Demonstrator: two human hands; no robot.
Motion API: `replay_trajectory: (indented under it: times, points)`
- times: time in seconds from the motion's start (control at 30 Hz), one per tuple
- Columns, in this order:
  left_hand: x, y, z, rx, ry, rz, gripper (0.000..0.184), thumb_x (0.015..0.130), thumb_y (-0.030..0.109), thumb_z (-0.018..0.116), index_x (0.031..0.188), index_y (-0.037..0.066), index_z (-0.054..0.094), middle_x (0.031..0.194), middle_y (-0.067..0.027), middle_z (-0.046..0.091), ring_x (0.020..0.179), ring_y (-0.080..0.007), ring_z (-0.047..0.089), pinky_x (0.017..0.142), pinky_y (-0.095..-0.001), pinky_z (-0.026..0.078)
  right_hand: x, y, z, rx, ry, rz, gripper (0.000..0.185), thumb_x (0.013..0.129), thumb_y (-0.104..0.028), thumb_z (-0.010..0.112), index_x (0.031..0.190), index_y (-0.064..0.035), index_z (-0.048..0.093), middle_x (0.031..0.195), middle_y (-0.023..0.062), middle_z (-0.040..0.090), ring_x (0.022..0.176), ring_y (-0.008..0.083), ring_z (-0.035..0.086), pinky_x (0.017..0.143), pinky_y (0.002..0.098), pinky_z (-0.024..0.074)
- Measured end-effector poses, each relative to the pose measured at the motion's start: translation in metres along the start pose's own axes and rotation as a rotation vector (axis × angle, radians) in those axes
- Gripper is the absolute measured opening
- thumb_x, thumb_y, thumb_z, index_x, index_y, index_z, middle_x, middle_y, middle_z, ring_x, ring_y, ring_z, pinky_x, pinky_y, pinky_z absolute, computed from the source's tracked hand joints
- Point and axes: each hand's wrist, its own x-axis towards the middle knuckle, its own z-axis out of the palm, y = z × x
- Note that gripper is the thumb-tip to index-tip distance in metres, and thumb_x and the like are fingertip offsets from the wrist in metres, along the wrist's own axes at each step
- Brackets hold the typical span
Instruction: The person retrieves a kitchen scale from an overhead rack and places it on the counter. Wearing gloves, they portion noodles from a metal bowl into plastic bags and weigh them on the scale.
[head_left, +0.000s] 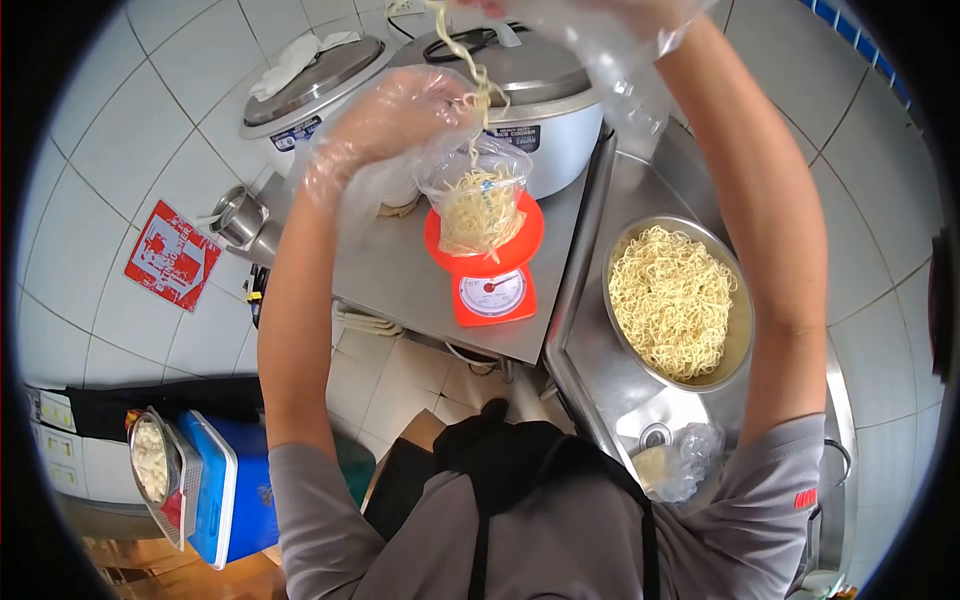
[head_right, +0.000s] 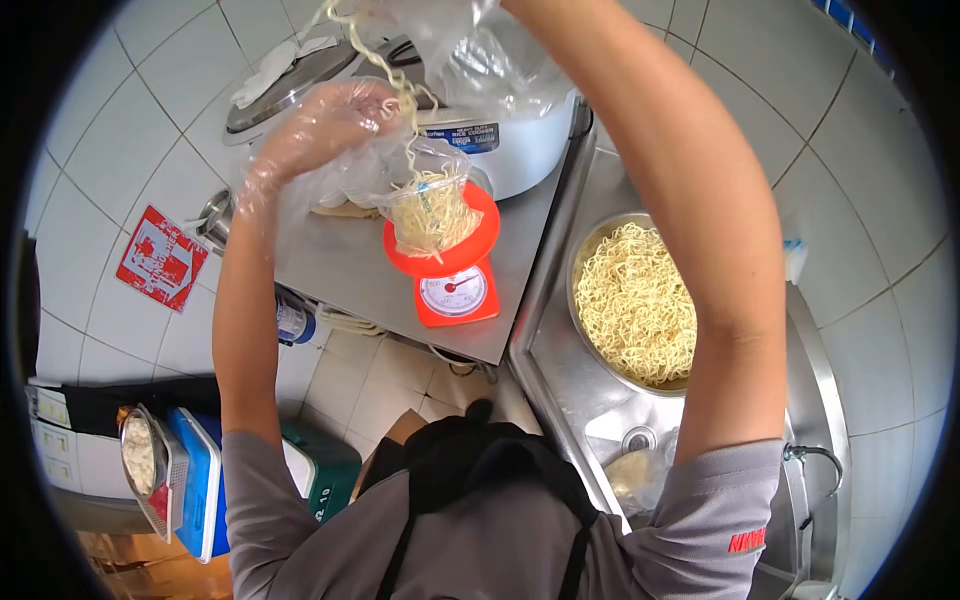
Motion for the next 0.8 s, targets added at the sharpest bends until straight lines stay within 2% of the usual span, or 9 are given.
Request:
replay_trajectory:
  times: [0.17, 0.2, 0.3, 0.33, 0.43, 0.63, 0.67, 0.77, 0.8]
  points:
    - [-0.027, 0.003, -0.007, 0.170, 0.082, -0.105, 0.032, 0.077, 0.018, 0.067, 0.107, 0.008, 0.061, 0.081, 0.0000, 0.051, 0.069, -0.0087, 0.048, 0.064, -0.0233, 0.043, -0.010, -0.008, 0.069, 0.123, -0.041, 0.127, 0.017, 0.074, -0.021, 0.055, 0.066, -0.0068, 0.061, 0.070, 0.0118, 0.062, 0.062, 0.0283, 0.057, 0.060, 0.0381, 0.0454]
    - [-0.031, 0.003, -0.009, 0.177, 0.081, -0.148, 0.032, 0.077, 0.017, 0.067, 0.107, 0.009, 0.061, 0.082, 0.0001, 0.050, 0.070, -0.0088, 0.048, 0.065, -0.0233, 0.043, -0.007, -0.015, 0.081, 0.025, -0.061, 0.045, 0.020, 0.074, -0.021, 0.053, 0.067, -0.0048, 0.062, 0.069, 0.0127, 0.061, 0.063, 0.0285, 0.058, 0.060, 0.0384, 0.0460]
    - [-0.039, -0.011, -0.012, 0.173, 0.155, -0.102, 0.030, 0.079, 0.015, 0.065, 0.108, 0.009, 0.061, 0.082, -0.0005, 0.049, 0.072, -0.0087, 0.046, 0.067, -0.0232, 0.042, -0.009, -0.042, 0.073, 0.048, -0.282, 0.201, 0.026, 0.075, -0.025, 0.052, 0.069, -0.0028, 0.064, 0.073, 0.0148, 0.063, 0.070, 0.0285, 0.061, 0.064, 0.0384, 0.0476]
    - [-0.041, -0.012, -0.013, 0.183, 0.156, -0.109, 0.029, 0.079, 0.015, 0.064, 0.108, 0.009, 0.061, 0.083, -0.0004, 0.048, 0.072, -0.0086, 0.046, 0.067, -0.0230, 0.042, -0.013, -0.026, 0.104, -0.193, -0.334, -0.093, 0.033, 0.075, -0.030, 0.052, 0.075, -0.0001, 0.066, 0.081, 0.0184, 0.064, 0.078, 0.0295, 0.062, 0.069, 0.0378, 0.0483]
    - [-0.050, -0.009, -0.017, 0.175, 0.161, -0.144, 0.028, 0.081, 0.015, 0.063, 0.108, 0.008, 0.060, 0.084, -0.0007, 0.049, 0.073, -0.0086, 0.045, 0.069, -0.0225, 0.042, -0.016, -0.039, 0.091, -0.053, -0.383, 0.390, 0.037, 0.077, -0.034, 0.052, 0.079, 0.0004, 0.066, 0.086, 0.0202, 0.063, 0.081, 0.0321, 0.062, 0.073, 0.0382, 0.0484]
    - [-0.066, -0.004, -0.026, 0.157, 0.200, -0.179, 0.029, 0.083, 0.019, 0.061, 0.109, 0.007, 0.060, 0.090, -0.0033, 0.053, 0.079, -0.0111, 0.048, 0.072, -0.0242, 0.043, -0.047, -0.052, 0.043, 0.252, -0.326, 0.774, 0.044, 0.081, -0.038, 0.051, 0.073, 0.0032, 0.064, 0.080, 0.0212, 0.063, 0.078, 0.0347, 0.060, 0.072, 0.0392, 0.0478]
    - [-0.069, -0.004, -0.027, 0.172, 0.208, -0.174, 0.029, 0.083, 0.020, 0.061, 0.109, 0.007, 0.060, 0.092, -0.0039, 0.054, 0.080, -0.0116, 0.049, 0.072, -0.0247, 0.043, -0.047, -0.067, 0.008, 0.404, -0.464, 0.862, 0.045, 0.084, -0.038, 0.049, 0.084, 0.0047, 0.064, 0.089, 0.0228, 0.063, 0.082, 0.0331, 0.061, 0.072, 0.0401, 0.0475]
    - [-0.075, 0.002, -0.026, 0.182, 0.215, -0.198, 0.029, 0.084, 0.022, 0.060, 0.108, 0.007, 0.060, 0.095, -0.0055, 0.056, 0.084, -0.0131, 0.051, 0.073, -0.0258, 0.044, -0.079, -0.092, 0.013, 0.652, -0.262, 1.047, 0.036, 0.073, -0.034, 0.069, 0.081, -0.0004, 0.058, 0.066, 0.0036, 0.056, 0.061, 0.0145, 0.052, 0.057, 0.0279, 0.0428]
    - [-0.077, 0.007, -0.025, 0.181, 0.216, -0.209, 0.028, 0.084, 0.022, 0.060, 0.108, 0.007, 0.060, 0.097, -0.0060, 0.057, 0.086, -0.0136, 0.051, 0.073, -0.0262, 0.044, -0.096, -0.093, 0.021, 0.651, -0.167, 0.962, 0.037, 0.072, -0.035, 0.069, 0.082, -0.0001, 0.058, 0.065, 0.0038, 0.056, 0.061, 0.0144, 0.052, 0.056, 0.0280, 0.0426]
